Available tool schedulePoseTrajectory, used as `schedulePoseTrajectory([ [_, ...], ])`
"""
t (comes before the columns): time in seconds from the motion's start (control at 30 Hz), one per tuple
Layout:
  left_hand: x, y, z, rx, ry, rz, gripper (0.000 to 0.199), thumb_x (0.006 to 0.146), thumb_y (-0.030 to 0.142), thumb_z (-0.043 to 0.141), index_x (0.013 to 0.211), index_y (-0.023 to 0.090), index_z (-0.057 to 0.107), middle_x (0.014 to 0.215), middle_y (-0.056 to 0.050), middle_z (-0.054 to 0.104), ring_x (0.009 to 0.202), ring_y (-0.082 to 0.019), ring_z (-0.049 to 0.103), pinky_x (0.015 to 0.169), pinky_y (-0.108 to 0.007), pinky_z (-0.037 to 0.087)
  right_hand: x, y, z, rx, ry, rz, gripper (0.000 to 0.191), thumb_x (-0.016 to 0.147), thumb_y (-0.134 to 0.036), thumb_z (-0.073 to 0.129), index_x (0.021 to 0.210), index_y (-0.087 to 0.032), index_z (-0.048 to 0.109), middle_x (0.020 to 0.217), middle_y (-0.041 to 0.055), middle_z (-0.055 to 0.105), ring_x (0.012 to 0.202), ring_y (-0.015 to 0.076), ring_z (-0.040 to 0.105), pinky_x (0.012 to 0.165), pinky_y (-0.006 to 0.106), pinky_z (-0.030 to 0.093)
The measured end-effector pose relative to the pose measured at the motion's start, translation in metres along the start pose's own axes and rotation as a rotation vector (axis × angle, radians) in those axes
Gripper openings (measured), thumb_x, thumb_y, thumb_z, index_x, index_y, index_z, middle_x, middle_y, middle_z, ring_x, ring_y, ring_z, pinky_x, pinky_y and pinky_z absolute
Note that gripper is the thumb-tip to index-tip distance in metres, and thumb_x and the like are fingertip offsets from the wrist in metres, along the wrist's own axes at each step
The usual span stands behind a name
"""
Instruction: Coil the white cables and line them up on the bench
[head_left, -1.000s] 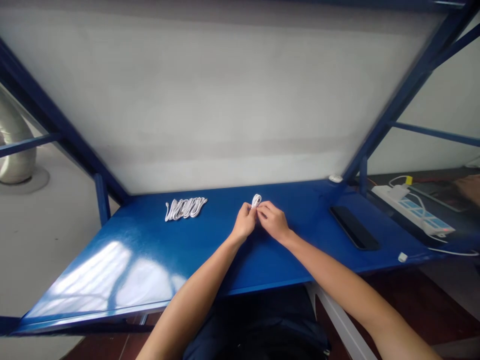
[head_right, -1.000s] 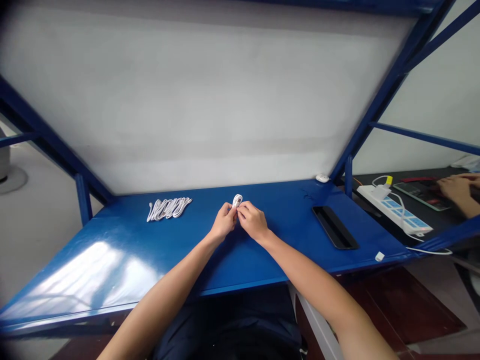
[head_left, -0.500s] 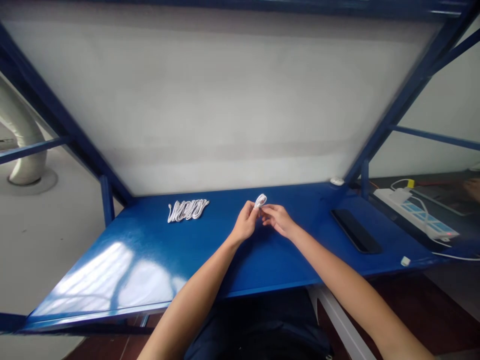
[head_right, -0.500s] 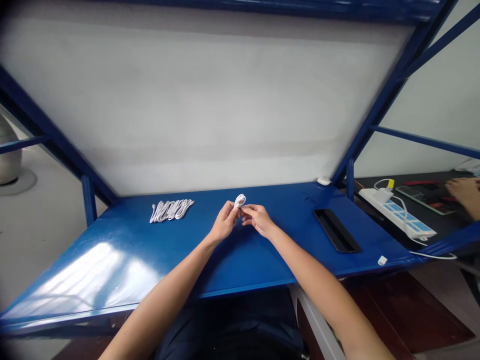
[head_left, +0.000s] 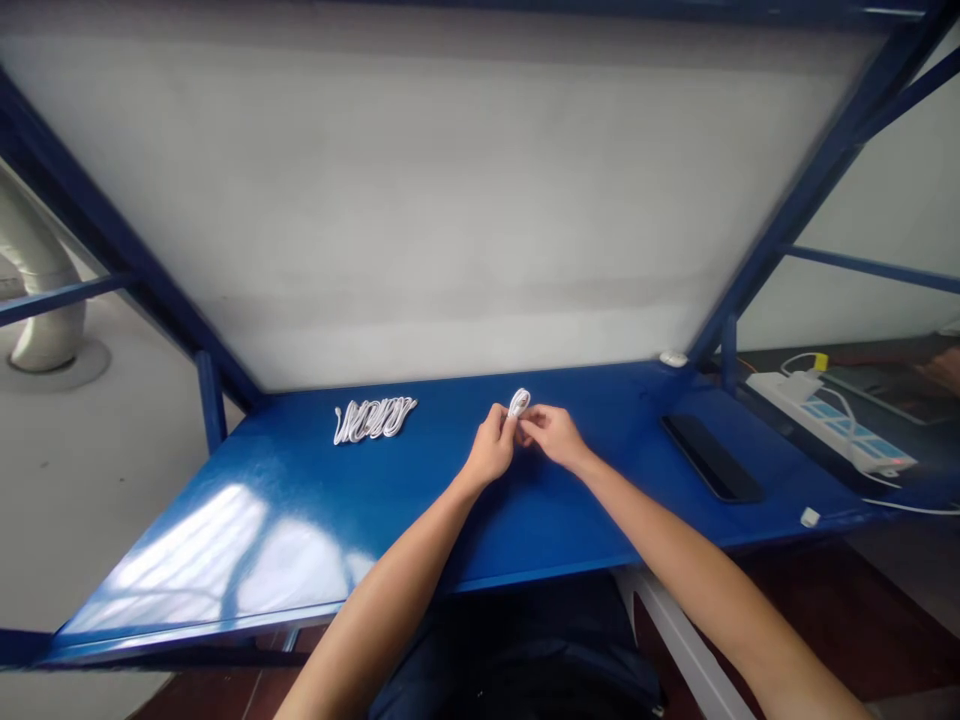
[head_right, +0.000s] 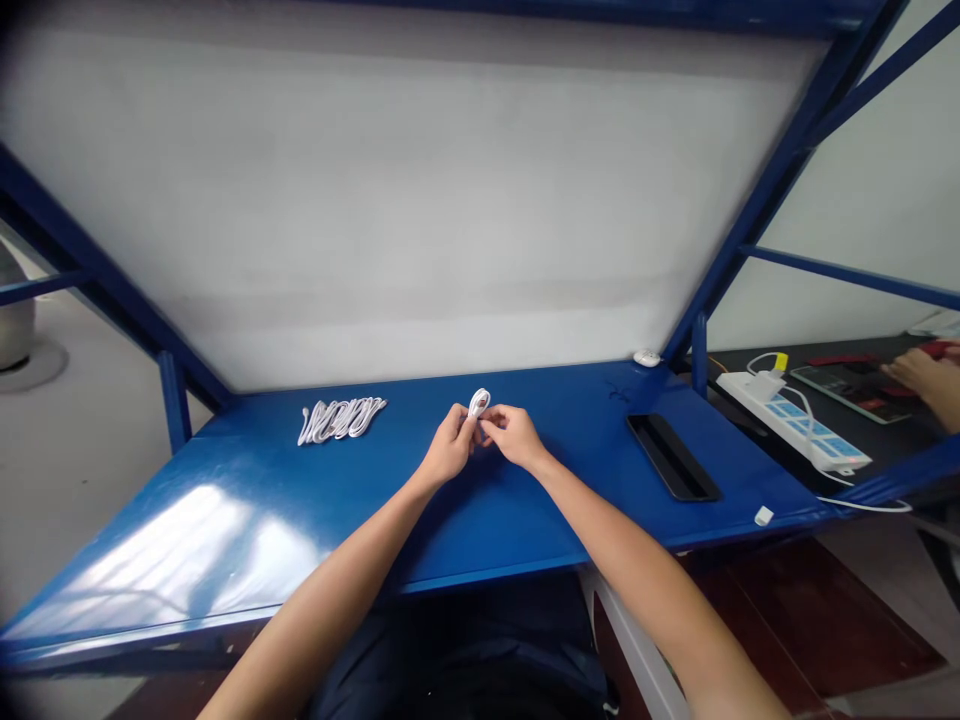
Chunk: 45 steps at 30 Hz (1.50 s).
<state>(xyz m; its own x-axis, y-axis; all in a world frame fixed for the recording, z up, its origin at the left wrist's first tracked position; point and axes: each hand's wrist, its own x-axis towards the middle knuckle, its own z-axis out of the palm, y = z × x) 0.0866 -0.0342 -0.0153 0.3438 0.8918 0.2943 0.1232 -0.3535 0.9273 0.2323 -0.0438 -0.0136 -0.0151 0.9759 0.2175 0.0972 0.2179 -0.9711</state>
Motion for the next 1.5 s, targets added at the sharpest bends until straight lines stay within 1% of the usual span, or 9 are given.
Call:
schedulePoseTrajectory([
  [0.13,0.003,0.0,0.001,-0.18,-0.027,-0.224,0.031,0.088,0.05,0.044,0.079,0.021,0.04,0.05,0.006,0.052,0.037,-0.008,0.042,0.04,-0.02,0.031,-0.006,-0.001,-0.001,-0.544,0.047,-0.411,0.012,0.086,-0.024,0.052,0.083,-0.019,0.062,0.085,0.0067,0.062,0.072,0.0168,0.06,0.066,0.03,0.05],
  [0.23,0.005,0.005,-0.001,-0.291,-0.069,-0.344,0.031,0.086,0.05,0.047,0.078,0.021,0.041,0.049,0.005,0.052,0.034,-0.008,0.04,0.036,-0.019,0.025,-0.01,-0.003,-0.002,-0.705,0.04,-0.511,0.016,0.088,-0.021,0.046,0.088,-0.021,0.063,0.09,0.0079,0.063,0.083,0.0187,0.06,0.075,0.03,0.049],
  [0.33,0.005,0.006,-0.002,-0.29,-0.063,-0.313,0.031,0.086,0.05,0.048,0.078,0.02,0.042,0.055,0.004,0.054,0.037,-0.007,0.042,0.037,-0.019,0.026,-0.009,-0.003,-0.001,-0.575,0.069,-0.394,0.011,0.086,-0.025,0.052,0.086,-0.022,0.062,0.087,0.0068,0.063,0.08,0.0188,0.061,0.072,0.031,0.05],
  [0.47,0.005,0.0,-0.002,-0.097,-0.012,-0.092,0.029,0.088,0.048,0.047,0.081,0.019,0.046,0.066,0.004,0.054,0.053,-0.009,0.05,0.051,-0.021,0.037,-0.002,-0.002,-0.001,-0.01,0.003,0.04,0.017,0.078,-0.035,0.063,0.083,-0.019,0.062,0.073,0.0024,0.063,0.059,0.0143,0.058,0.052,0.028,0.053],
  [0.6,0.003,-0.001,-0.003,0.071,0.0,0.066,0.022,0.091,0.04,0.043,0.086,0.019,0.051,0.073,0.003,0.054,0.066,-0.011,0.049,0.064,-0.023,0.039,0.003,-0.003,-0.005,0.366,-0.067,0.369,0.015,0.07,-0.027,0.073,0.077,-0.015,0.066,0.069,0.0014,0.062,0.054,0.0094,0.057,0.049,0.023,0.053],
  [0.9,0.001,0.002,-0.007,0.181,-0.019,0.129,0.018,0.091,0.033,0.046,0.087,0.019,0.056,0.083,-0.001,0.06,0.073,-0.013,0.053,0.068,-0.024,0.04,0.004,-0.006,-0.007,0.508,-0.061,0.405,0.007,0.069,-0.016,0.074,0.072,-0.014,0.069,0.065,0.001,0.063,0.054,0.0074,0.056,0.051,0.019,0.053],
  [1.1,0.003,0.002,-0.005,0.021,-0.023,-0.026,0.025,0.087,0.04,0.051,0.077,0.017,0.053,0.065,0.002,0.057,0.057,-0.01,0.051,0.056,-0.022,0.039,0.003,0.0,-0.005,0.299,-0.03,0.224,0.019,0.067,-0.031,0.075,0.074,-0.017,0.064,0.064,-0.0013,0.061,0.054,0.01,0.058,0.052,0.024,0.053],
  [1.33,0.007,0.006,-0.006,-0.441,-0.137,-0.375,0.03,0.081,0.042,0.059,0.073,0.014,0.054,0.063,-0.004,0.059,0.051,-0.012,0.058,0.047,-0.023,0.045,-0.008,-0.007,-0.004,-0.337,-0.011,-0.283,0.013,0.084,-0.032,0.055,0.081,-0.022,0.063,0.087,0.0056,0.062,0.074,0.0175,0.06,0.065,0.031,0.053],
  [1.5,0.01,0.006,-0.022,-0.266,-0.22,-0.336,0.03,0.08,0.043,0.059,0.07,0.015,0.055,0.057,0.0,0.054,0.044,-0.009,0.05,0.038,-0.018,0.035,-0.003,-0.003,-0.008,-0.219,-0.02,-0.193,0.017,0.08,-0.034,0.06,0.093,-0.022,0.059,0.094,0.005,0.06,0.076,0.0174,0.06,0.06,0.03,0.054],
])
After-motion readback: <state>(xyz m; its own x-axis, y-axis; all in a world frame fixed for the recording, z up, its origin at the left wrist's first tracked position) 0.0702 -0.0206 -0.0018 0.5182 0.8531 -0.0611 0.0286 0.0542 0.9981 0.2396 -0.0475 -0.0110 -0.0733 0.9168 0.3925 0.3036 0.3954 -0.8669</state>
